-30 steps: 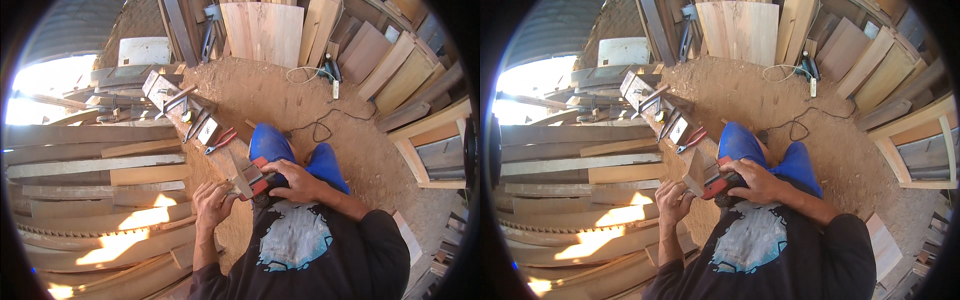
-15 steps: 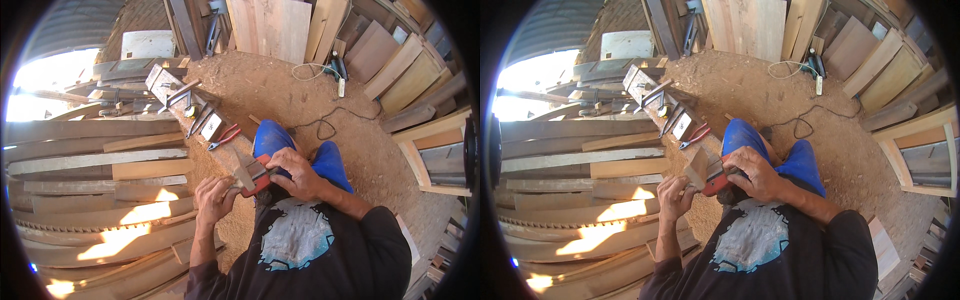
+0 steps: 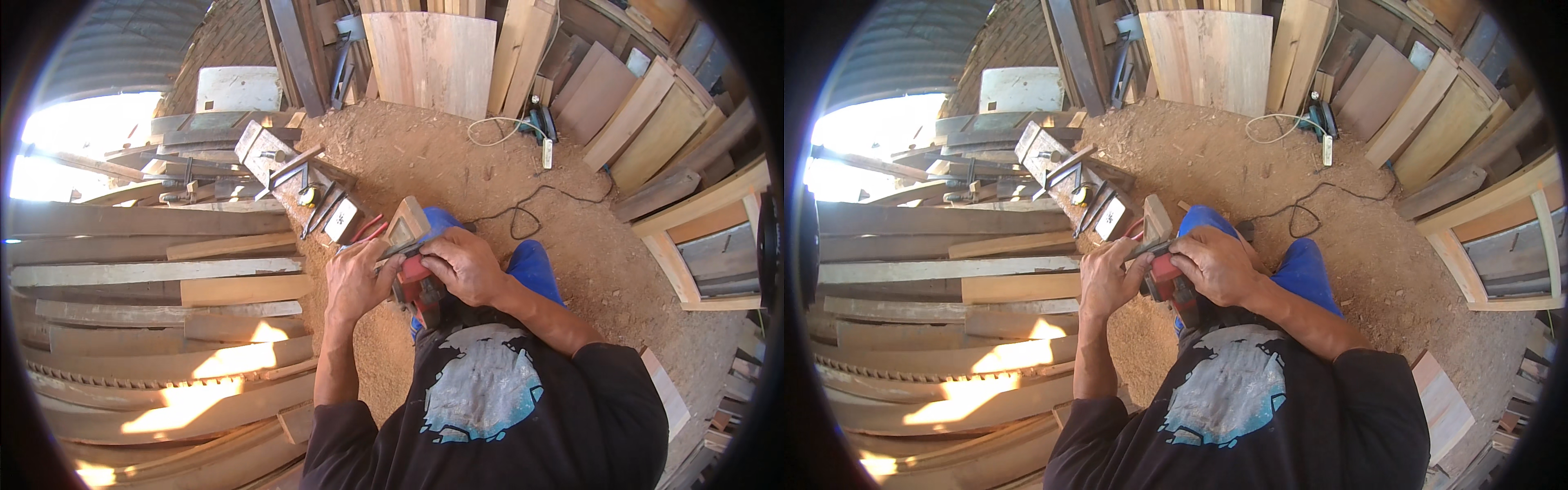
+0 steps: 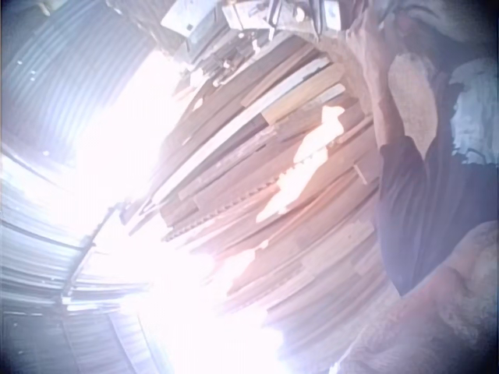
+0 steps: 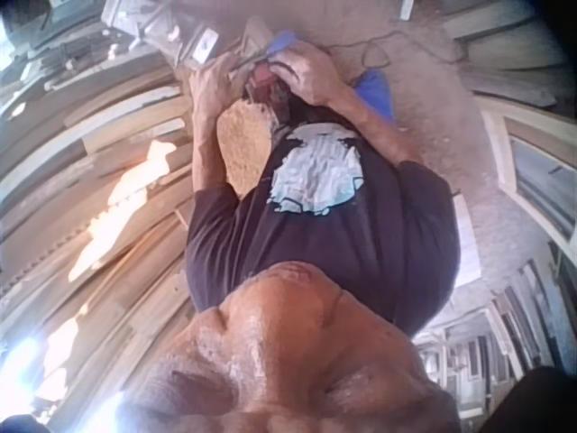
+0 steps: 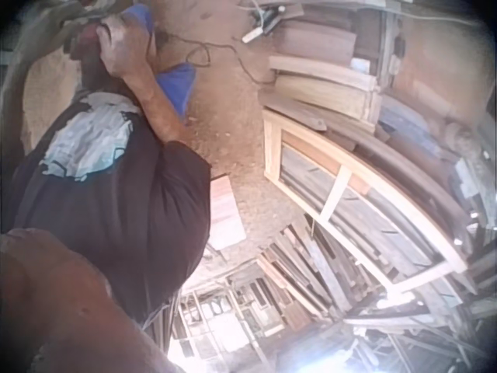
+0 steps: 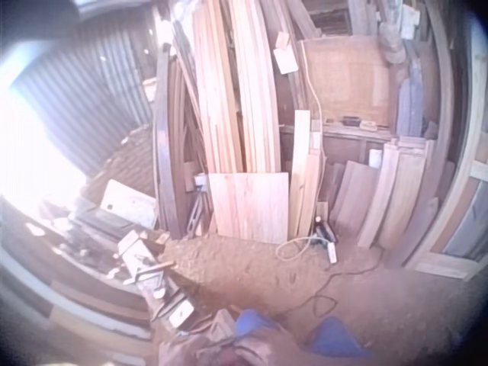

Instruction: The person cleans and maintains a red hand-planer by hand and with pliers, using a metal ruler and a hammer to align parts.

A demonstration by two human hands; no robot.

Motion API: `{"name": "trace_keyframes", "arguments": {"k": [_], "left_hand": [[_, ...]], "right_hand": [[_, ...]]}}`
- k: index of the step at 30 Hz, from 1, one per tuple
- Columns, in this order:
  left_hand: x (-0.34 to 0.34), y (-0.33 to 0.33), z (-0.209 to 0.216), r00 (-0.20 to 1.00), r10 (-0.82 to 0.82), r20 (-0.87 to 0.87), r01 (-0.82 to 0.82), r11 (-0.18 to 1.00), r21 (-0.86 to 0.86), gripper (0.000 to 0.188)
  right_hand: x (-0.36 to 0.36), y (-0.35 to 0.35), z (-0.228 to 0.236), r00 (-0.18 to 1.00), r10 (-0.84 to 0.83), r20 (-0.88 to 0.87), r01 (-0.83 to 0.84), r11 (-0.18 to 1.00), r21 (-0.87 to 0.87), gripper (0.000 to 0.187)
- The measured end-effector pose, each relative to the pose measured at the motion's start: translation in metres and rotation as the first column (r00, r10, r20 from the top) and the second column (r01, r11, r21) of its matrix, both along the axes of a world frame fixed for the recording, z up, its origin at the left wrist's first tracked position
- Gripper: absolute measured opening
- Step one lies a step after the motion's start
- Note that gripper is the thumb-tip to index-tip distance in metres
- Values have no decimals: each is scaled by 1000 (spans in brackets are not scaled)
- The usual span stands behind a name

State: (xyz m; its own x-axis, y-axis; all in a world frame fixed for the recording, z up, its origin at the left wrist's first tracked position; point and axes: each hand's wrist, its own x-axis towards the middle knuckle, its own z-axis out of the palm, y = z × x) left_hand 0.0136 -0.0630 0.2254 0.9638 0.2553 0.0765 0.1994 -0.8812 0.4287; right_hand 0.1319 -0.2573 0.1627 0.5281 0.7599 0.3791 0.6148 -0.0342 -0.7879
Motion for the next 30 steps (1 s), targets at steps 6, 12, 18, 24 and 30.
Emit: {"name": "trace_keyframes", "arguments": {"k": [6,12,18,24,30], "left_hand": [[-8,2,3,1000,-2,22,2,1000,2,27],[-39,-3,8,1000,-11,15,13,992,-127,29],[-89,6,-14,969,72,237,130,667,-733,61],[-165,33,-197,647,725,-236,-547,226,-806,73],[-115,-28,-196,779,480,-403,-32,-611,-791,60]], "right_hand": [[3,0,11,995,-35,-96,28,997,-74,30],[19,-8,7,902,293,-317,-364,910,-197,53],[-6,-21,10,873,425,-238,-448,893,-49,50],[-25,-25,15,861,450,-238,-467,884,-20,47],[-31,-35,20,832,474,-290,-501,865,-25,45]]}}
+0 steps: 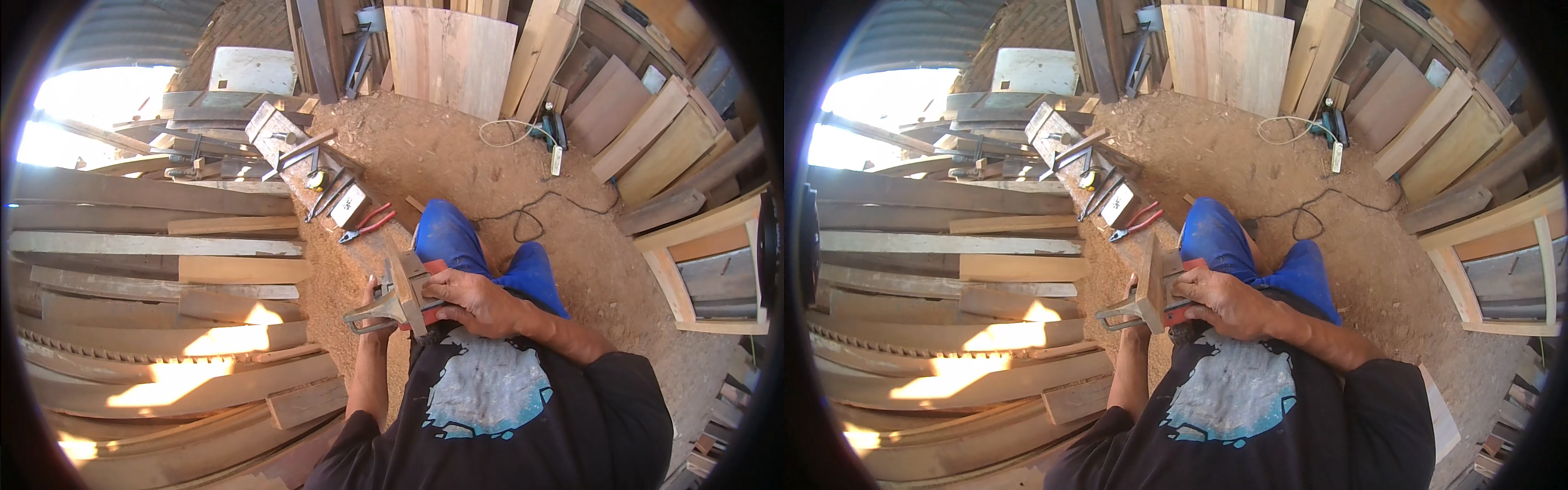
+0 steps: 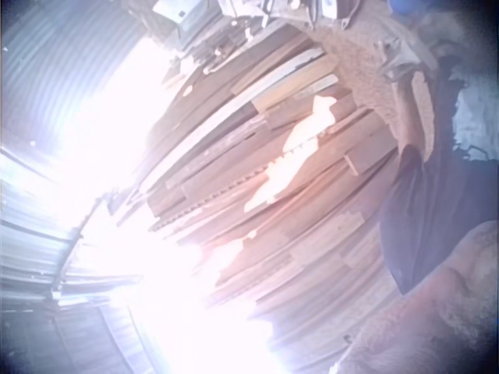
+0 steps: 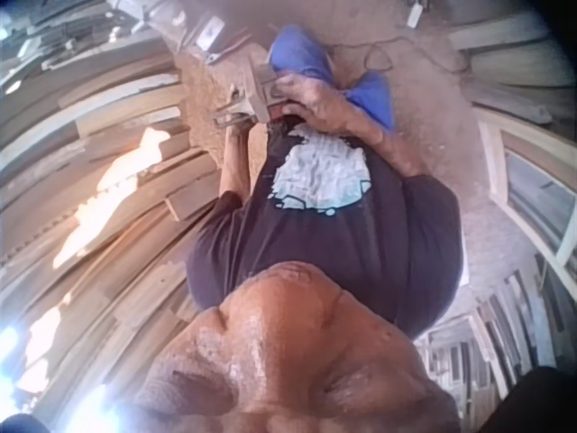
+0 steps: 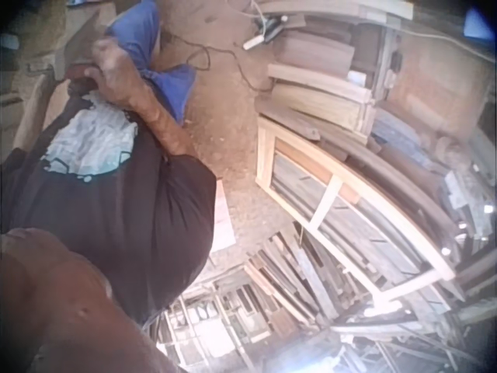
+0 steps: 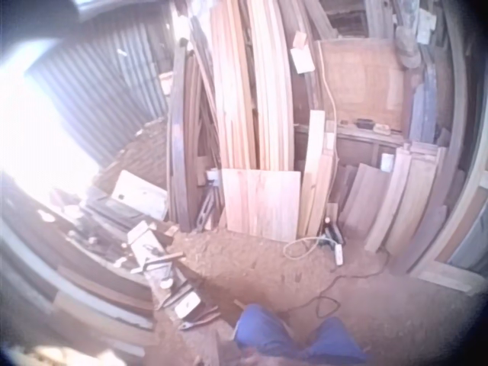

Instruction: The person cleans and maintains a red hand-planer by hand and with pliers, using a metal ruler and a hammer to align parts.

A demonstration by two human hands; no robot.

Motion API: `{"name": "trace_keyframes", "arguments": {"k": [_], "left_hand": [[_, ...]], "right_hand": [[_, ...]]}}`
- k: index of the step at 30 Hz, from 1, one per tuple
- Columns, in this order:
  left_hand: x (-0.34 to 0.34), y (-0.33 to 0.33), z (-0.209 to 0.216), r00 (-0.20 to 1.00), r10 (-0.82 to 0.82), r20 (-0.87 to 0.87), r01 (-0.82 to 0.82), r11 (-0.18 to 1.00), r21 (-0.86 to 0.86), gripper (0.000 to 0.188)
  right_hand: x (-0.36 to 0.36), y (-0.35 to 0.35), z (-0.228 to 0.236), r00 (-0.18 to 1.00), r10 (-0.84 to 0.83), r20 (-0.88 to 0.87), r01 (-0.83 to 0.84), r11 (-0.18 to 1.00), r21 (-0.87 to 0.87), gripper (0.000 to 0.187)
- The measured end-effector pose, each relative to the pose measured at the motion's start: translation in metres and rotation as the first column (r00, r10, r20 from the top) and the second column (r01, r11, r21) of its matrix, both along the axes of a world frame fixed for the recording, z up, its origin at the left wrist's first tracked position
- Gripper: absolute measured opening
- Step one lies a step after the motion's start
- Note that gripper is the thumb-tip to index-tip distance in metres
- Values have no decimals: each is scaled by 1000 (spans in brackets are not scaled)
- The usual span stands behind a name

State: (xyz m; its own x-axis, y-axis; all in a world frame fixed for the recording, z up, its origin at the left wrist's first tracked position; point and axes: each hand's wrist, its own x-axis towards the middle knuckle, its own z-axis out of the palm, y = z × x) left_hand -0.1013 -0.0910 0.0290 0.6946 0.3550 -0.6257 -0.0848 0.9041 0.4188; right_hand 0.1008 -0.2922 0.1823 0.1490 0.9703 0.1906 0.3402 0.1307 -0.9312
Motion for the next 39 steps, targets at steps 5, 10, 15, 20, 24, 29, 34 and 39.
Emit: {"name": "trace_keyframes", "arguments": {"k": [5,10,15,20,24,29,34,39], "left_hand": [[-11,1,-2,992,110,-63,-102,986,129,44],[-4,-8,41,998,14,53,-18,997,77,36],[-1,-12,14,998,32,61,-57,883,466,44],[20,-9,-2,996,-13,89,-21,932,363,51],[36,5,-7,995,-60,85,24,928,372,56],[39,16,16,997,-81,13,54,764,643,62],[-6,24,38,960,-248,128,30,548,836,63],[-14,24,103,878,-465,-118,256,248,934,86]], "right_hand": [[-10,-1,-10,996,-74,-46,81,981,174,44],[-24,-15,-14,863,-256,-436,229,967,-114,35],[-24,-8,-6,939,-137,-316,149,989,12,36],[-22,-12,-5,956,-186,-226,177,982,-63,39],[-21,-12,-4,949,-240,-205,240,970,-29,43],[-13,-8,-8,981,-191,-43,195,975,103,38],[-13,-2,-9,973,-186,-138,188,982,-1,35],[-4,1,-10,943,-220,-249,217,975,-39,32]]}}
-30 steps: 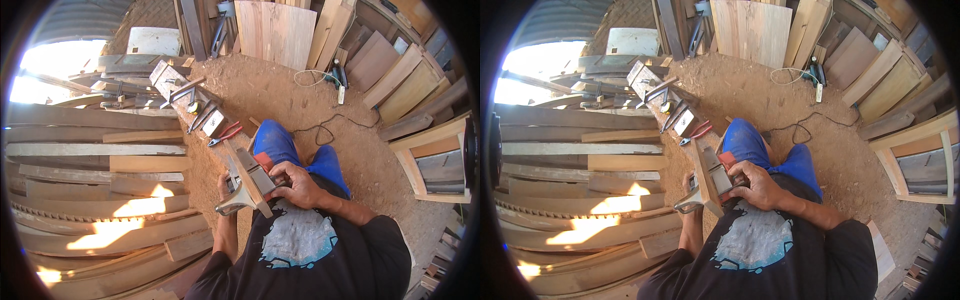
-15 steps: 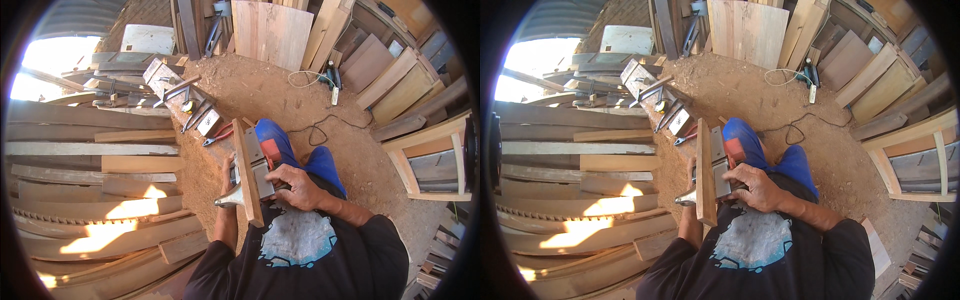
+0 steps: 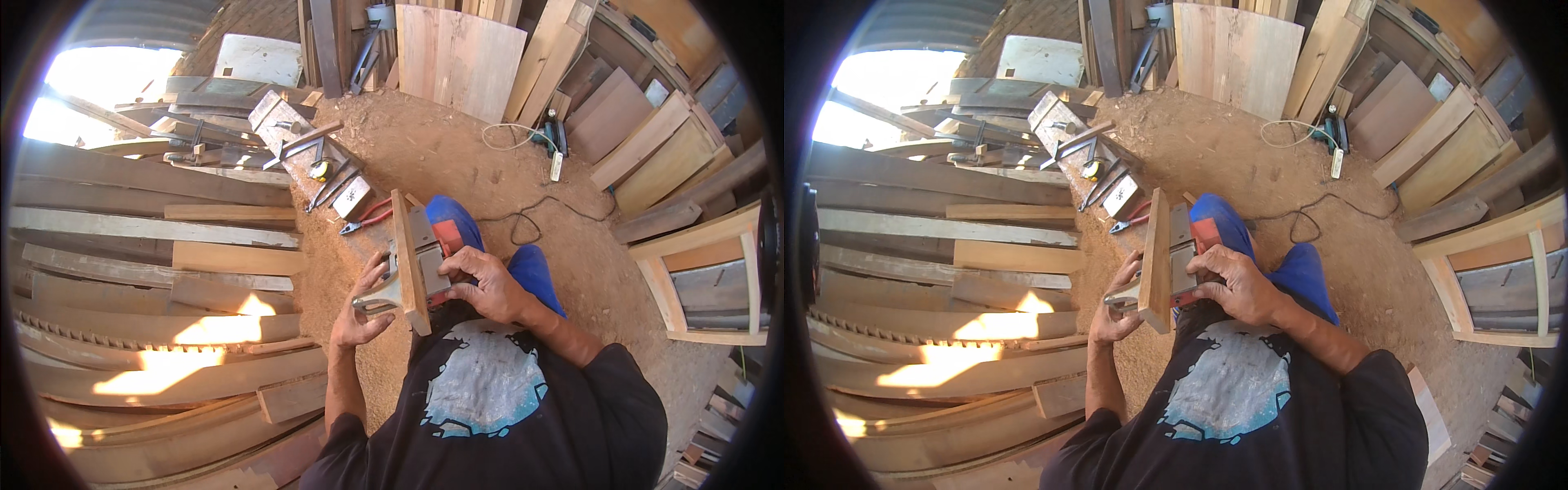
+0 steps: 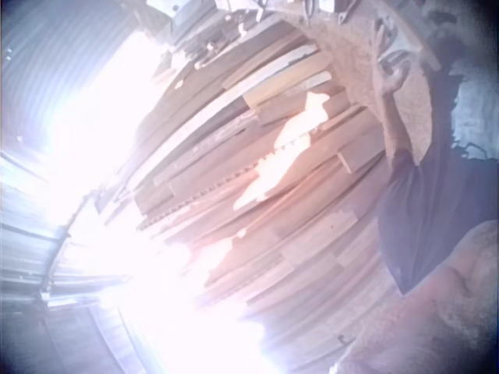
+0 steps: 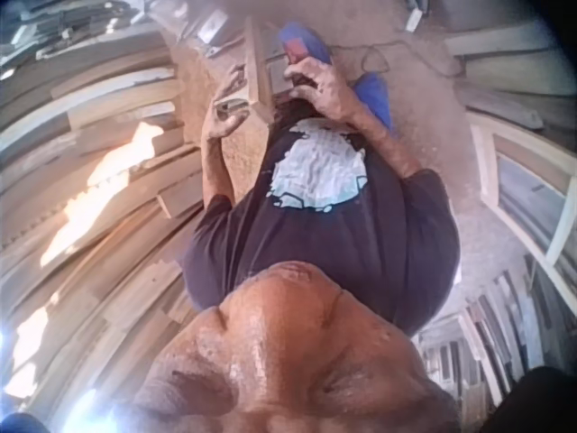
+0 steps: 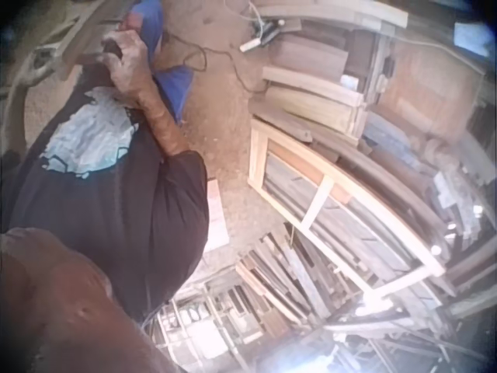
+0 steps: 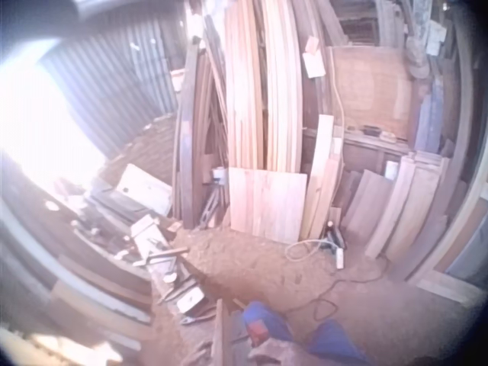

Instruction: The person cleans and maintains a red hand-planer by hand and with pliers, using a metal ruler and a hammer to align parts.

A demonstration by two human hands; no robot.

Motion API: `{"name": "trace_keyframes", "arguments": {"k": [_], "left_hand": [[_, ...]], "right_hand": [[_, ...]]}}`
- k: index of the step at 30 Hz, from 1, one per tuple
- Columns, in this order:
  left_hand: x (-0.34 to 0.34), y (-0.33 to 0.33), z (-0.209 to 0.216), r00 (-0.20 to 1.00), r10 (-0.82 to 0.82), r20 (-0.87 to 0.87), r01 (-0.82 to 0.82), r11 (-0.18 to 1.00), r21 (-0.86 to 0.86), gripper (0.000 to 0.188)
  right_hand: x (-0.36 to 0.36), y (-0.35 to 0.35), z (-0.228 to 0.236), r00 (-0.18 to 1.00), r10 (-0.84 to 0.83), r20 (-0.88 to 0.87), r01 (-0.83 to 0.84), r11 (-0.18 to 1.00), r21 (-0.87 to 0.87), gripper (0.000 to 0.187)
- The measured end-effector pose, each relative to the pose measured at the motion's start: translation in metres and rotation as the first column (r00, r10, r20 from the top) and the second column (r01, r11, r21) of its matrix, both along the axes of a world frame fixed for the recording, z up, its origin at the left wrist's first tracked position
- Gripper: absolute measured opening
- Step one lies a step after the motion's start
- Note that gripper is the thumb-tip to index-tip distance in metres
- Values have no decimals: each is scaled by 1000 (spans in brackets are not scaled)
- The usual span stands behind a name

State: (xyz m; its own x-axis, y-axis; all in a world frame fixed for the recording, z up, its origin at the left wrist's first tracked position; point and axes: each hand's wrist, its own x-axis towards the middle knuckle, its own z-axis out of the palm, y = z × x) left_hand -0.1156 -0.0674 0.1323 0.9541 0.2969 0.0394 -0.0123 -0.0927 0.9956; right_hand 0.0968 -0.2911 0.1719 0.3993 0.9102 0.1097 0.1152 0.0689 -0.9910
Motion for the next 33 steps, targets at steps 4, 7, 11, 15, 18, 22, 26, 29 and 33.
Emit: {"name": "trace_keyframes", "arguments": {"k": [4,7,11,15,18,22,26,29,33], "left_hand": [[22,15,-6,997,-23,68,21,999,34,93],[48,16,-15,983,-101,152,77,985,157,87],[60,11,-20,983,-74,168,48,988,149,82],[55,-3,-23,994,52,99,-60,995,74,75],[54,-5,-29,990,106,96,-115,990,84,70],[55,0,-36,988,23,152,-49,984,170,63],[77,-9,-18,985,97,141,-131,959,250,61],[95,-14,-13,973,63,224,-153,899,411,58],[118,-24,-11,971,72,228,-170,879,446,55]], "right_hand": [[9,3,-1,1000,19,13,-18,1000,-25,29],[11,4,-1,999,-11,48,14,999,-47,31],[13,1,-14,992,-78,-104,75,997,-32,34],[19,-2,-6,986,-86,-144,81,996,-40,39],[16,-3,12,944,-191,269,209,977,-42,40],[11,-4,16,947,-223,233,234,972,-21,34],[14,-12,5,816,-309,488,365,931,-22,24],[15,-15,5,695,-368,618,415,907,73,20],[18,-21,-1,638,-459,618,536,841,72,16]]}}
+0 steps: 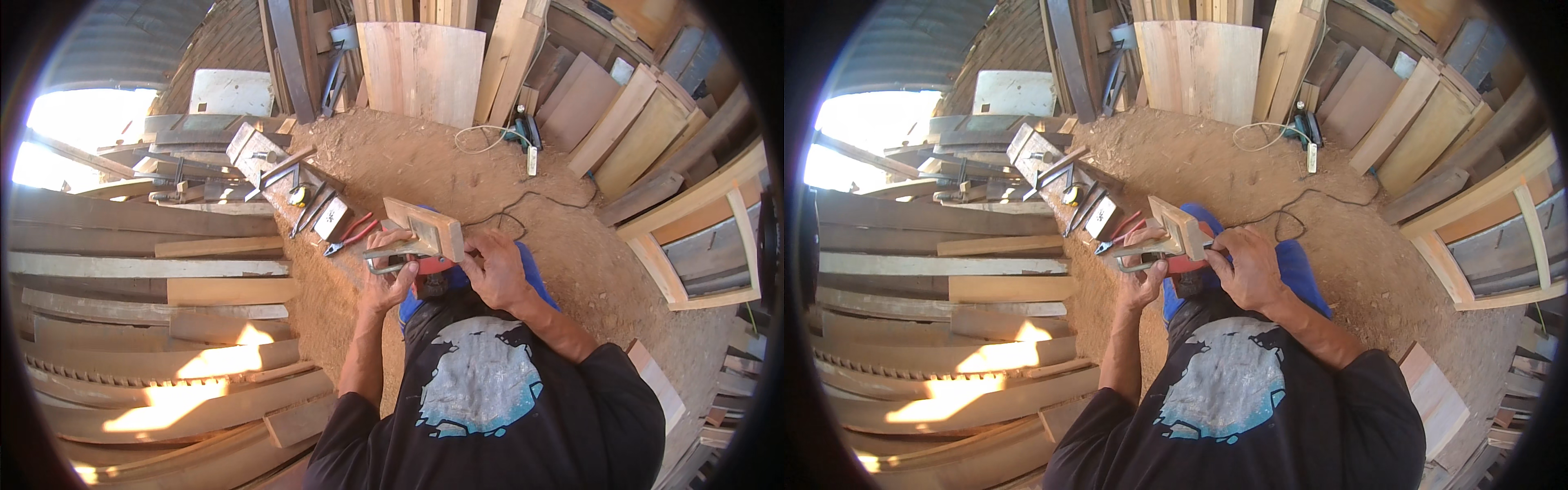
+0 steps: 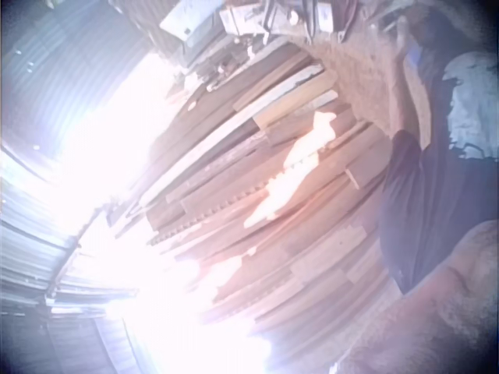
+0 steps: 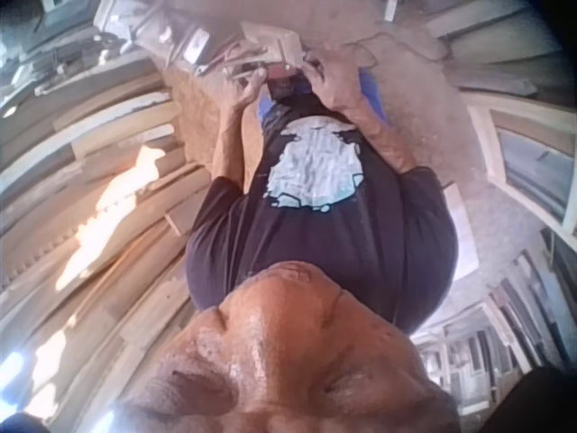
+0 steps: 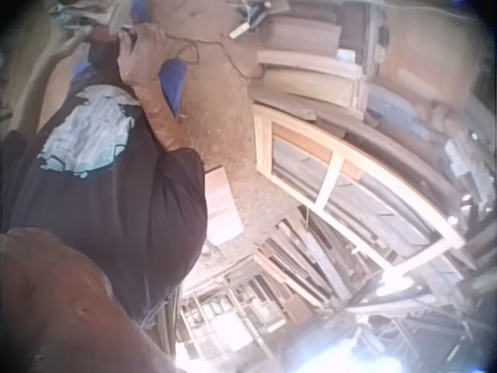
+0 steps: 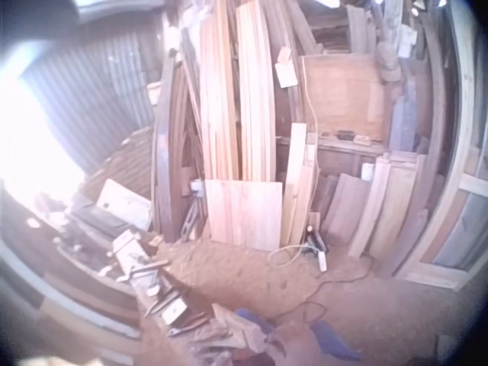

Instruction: The person cleans and maintains a red hand-planer by hand and with pliers, using a metal ruler and a hammer to align parts.

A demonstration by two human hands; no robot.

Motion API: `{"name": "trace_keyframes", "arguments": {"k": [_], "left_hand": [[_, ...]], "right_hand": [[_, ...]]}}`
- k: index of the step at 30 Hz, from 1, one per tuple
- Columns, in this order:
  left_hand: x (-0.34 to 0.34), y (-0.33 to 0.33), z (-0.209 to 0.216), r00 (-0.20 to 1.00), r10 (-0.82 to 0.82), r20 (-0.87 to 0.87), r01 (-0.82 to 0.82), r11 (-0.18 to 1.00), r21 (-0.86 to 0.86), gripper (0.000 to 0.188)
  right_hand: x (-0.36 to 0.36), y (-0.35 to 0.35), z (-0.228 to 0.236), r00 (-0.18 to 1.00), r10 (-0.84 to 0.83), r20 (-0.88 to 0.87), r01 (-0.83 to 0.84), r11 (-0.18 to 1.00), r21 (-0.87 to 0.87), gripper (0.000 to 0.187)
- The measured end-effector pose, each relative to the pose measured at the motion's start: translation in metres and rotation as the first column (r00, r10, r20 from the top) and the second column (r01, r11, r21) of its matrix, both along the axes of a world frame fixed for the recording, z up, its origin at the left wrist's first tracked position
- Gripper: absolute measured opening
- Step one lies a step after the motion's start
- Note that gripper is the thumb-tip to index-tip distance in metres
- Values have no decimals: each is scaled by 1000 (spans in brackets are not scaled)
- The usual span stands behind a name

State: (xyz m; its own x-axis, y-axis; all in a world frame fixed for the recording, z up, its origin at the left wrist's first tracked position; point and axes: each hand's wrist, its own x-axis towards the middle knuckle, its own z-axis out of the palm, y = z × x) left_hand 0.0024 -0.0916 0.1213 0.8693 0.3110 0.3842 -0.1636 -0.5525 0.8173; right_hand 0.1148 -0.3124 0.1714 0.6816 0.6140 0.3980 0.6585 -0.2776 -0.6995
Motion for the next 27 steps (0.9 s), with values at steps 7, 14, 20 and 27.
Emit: {"name": "trace_keyframes", "arguments": {"k": [7,14,20,27], "left_hand": [[25,-17,15,999,-10,32,8,996,89,44],[25,-17,8,999,5,32,-8,996,93,41],[20,-15,6,998,43,47,-43,999,-6,37],[12,-16,1,988,121,97,-122,992,2,39]], "right_hand": [[-4,-1,6,980,-95,-176,70,987,-142,28],[-8,10,9,981,-50,-188,19,987,-162,22],[-14,23,4,996,-66,-56,60,993,-105,19],[-11,35,-11,997,-7,82,10,999,-45,20]]}}
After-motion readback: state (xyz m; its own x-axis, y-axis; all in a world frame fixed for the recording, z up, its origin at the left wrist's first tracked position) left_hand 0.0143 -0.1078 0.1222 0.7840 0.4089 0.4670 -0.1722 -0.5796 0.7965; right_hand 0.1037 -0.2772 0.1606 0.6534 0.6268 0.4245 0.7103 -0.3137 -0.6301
